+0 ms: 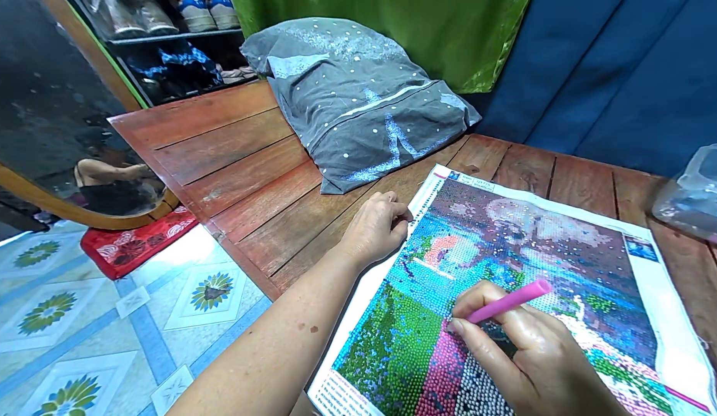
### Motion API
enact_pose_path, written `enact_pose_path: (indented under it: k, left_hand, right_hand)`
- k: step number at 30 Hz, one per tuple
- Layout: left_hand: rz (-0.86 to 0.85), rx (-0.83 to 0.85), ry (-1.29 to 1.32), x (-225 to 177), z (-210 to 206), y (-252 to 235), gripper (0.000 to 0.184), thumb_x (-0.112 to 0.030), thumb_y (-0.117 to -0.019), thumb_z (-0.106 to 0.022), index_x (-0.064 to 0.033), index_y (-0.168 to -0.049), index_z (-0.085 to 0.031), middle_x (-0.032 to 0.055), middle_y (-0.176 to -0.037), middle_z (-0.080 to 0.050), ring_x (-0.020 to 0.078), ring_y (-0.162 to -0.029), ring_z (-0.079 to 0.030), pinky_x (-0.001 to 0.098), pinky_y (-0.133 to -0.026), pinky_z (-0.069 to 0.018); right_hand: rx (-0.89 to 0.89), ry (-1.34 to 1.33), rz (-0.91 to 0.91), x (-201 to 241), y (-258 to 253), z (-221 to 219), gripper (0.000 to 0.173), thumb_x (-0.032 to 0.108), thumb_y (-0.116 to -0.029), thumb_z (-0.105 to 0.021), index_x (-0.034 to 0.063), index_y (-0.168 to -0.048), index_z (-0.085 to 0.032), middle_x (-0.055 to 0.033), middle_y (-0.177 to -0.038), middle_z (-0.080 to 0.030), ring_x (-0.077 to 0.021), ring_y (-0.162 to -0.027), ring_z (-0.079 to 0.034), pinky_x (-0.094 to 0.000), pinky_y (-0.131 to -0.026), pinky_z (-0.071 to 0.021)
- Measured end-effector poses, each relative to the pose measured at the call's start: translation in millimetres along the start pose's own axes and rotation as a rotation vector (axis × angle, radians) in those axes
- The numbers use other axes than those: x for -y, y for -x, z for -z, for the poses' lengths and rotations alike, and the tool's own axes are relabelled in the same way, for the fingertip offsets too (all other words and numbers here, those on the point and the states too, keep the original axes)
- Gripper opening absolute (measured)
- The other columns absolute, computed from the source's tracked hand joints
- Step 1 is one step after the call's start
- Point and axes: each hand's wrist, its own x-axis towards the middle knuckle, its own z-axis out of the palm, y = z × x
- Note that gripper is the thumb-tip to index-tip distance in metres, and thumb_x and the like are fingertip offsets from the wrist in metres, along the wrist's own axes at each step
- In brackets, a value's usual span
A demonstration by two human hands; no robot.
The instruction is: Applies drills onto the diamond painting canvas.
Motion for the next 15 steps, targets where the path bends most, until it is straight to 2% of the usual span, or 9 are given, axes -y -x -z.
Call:
enact_pose_path:
  k: [9, 15]
  left_hand:
    - [-0.027, -0.006, -0.015, 0.3, -0.7, 0.9, 0.017, -0.001, -0.0924, -0.061, 0.0019, -0.097, -0.077, 0.0157, -0.091, -0.065, 0.0291, -0.092, -0.062, 0.0429, -0.082, -0.0492]
    - [-0.056, -0.011, -0.048, 0.1, -2.8, 0.8, 0.017, -0.001, -0.0923, -0.061, 0.0022, -0.097, -0.076, 0.0166, -0.092, -0.066, 0.0319, -0.094, -0.063, 0.0460, -0.084, -0.0501]
  right_hand:
    - [-0.003, 0.002, -0.010, 0.4, 0.1, 0.5, 0.013, 0.012, -0.0968, -0.054, 0.0026, -0.094, -0.063, -0.0063, -0.082, -0.065, -0.0020, -0.073, -0.058, -0.0090, -0.070, -0.0467]
    - [-0.018, -0.097, -0.152, -3.2, 1.1, 0.3, 0.015, 0.016, -0.0965, -0.054, 0.0043, -0.096, -0.064, -0.0013, -0.081, -0.066, 0.0022, -0.071, -0.061, -0.0107, -0.067, -0.0504]
